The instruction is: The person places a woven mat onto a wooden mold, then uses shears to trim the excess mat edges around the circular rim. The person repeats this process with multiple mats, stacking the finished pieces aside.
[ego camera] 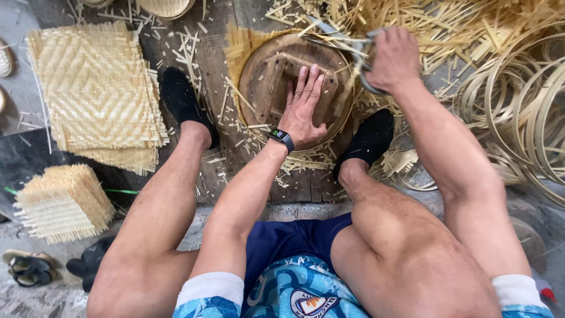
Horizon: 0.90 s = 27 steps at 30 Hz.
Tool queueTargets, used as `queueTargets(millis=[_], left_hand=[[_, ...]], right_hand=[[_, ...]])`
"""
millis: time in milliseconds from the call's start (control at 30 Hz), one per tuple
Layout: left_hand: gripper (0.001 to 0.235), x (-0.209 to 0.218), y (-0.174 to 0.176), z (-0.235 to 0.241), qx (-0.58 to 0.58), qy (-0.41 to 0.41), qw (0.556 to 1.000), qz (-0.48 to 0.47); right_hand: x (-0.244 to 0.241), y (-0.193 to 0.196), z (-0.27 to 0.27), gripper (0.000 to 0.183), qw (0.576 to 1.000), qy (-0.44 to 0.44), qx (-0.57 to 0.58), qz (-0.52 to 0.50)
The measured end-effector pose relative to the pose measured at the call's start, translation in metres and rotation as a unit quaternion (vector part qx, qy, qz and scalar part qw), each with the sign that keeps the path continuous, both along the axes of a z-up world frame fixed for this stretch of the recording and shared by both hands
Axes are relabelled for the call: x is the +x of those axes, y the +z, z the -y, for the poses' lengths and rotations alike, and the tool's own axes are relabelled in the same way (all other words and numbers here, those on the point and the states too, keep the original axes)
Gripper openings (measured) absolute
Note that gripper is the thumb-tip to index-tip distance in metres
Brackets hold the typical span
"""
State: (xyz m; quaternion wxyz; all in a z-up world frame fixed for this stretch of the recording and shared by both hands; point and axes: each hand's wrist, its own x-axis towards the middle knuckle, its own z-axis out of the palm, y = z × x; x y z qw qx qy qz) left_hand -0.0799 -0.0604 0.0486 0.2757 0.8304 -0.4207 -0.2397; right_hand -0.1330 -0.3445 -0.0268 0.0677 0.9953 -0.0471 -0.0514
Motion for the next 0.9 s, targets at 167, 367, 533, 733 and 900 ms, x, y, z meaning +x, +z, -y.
queueTargets(millis=[167, 367, 533, 733, 900], left_hand=[[0.123, 0.004, 0.005, -0.007, 0.071, -0.074, 0.995, 0.014], [0.118, -0.028, 0.000, 0.008, 0.018, 0.087, 0.996, 0.011], [0.090, -0.016, 0.002, 0.000, 0.003, 0.089, 0.994, -0.055], [0.030, 0.072, 0.008, -0.019, 0.016, 0.339, 0.935, -0.102], [0.070, 0.169, -0.008, -0.036, 0.039, 0.343, 0.924, -0.165]], right_hand=[[-0.019, -0.017, 0.009, 0.025, 0.990, -0.032, 0.125, -0.062], [-0.070, -0.018, 0.001, 0.031, 0.981, -0.076, 0.178, -0.005], [-0.066, -0.001, -0.018, 0.046, 0.985, -0.045, 0.106, 0.130], [-0.068, 0.000, 0.002, 0.024, 0.932, -0.193, 0.285, -0.111], [-0.070, -0.004, 0.015, 0.032, 0.909, -0.224, 0.318, -0.151]])
